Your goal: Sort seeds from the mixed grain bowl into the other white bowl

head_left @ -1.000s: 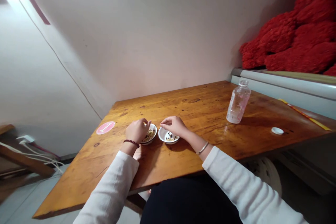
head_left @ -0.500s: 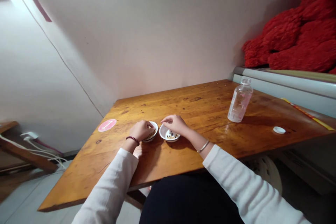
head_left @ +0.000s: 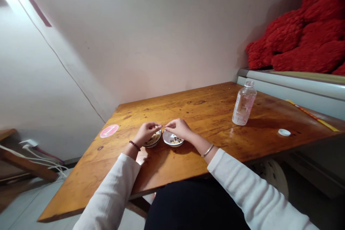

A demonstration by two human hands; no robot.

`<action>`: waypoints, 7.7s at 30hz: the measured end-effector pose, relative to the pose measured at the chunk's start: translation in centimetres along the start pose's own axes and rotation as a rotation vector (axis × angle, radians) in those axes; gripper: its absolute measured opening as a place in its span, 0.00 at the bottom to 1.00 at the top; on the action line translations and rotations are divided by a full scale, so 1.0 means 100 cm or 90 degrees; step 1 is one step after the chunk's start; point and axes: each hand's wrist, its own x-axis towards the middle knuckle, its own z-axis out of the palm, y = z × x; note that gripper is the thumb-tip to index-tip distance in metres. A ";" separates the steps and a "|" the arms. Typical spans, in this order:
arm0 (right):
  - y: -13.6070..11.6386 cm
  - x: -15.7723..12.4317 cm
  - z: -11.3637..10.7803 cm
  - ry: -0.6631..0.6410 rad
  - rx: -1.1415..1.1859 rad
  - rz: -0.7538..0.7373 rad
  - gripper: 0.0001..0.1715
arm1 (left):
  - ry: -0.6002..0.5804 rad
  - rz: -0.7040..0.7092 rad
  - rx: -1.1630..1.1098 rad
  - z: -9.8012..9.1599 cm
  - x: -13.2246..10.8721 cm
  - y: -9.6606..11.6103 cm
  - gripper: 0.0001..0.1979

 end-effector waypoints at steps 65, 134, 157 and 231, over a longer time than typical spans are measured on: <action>-0.005 -0.002 -0.001 0.027 -0.053 -0.019 0.10 | -0.071 -0.065 -0.203 0.010 -0.001 0.004 0.29; -0.002 -0.001 -0.001 -0.011 -0.057 -0.018 0.14 | -0.055 -0.009 -0.153 0.009 -0.001 -0.001 0.27; 0.002 0.001 0.002 0.017 -0.047 -0.014 0.09 | 0.013 -0.140 0.415 -0.007 -0.012 0.007 0.15; -0.005 -0.003 -0.002 0.005 -0.108 0.003 0.10 | -0.018 -0.110 0.529 -0.002 -0.016 0.014 0.14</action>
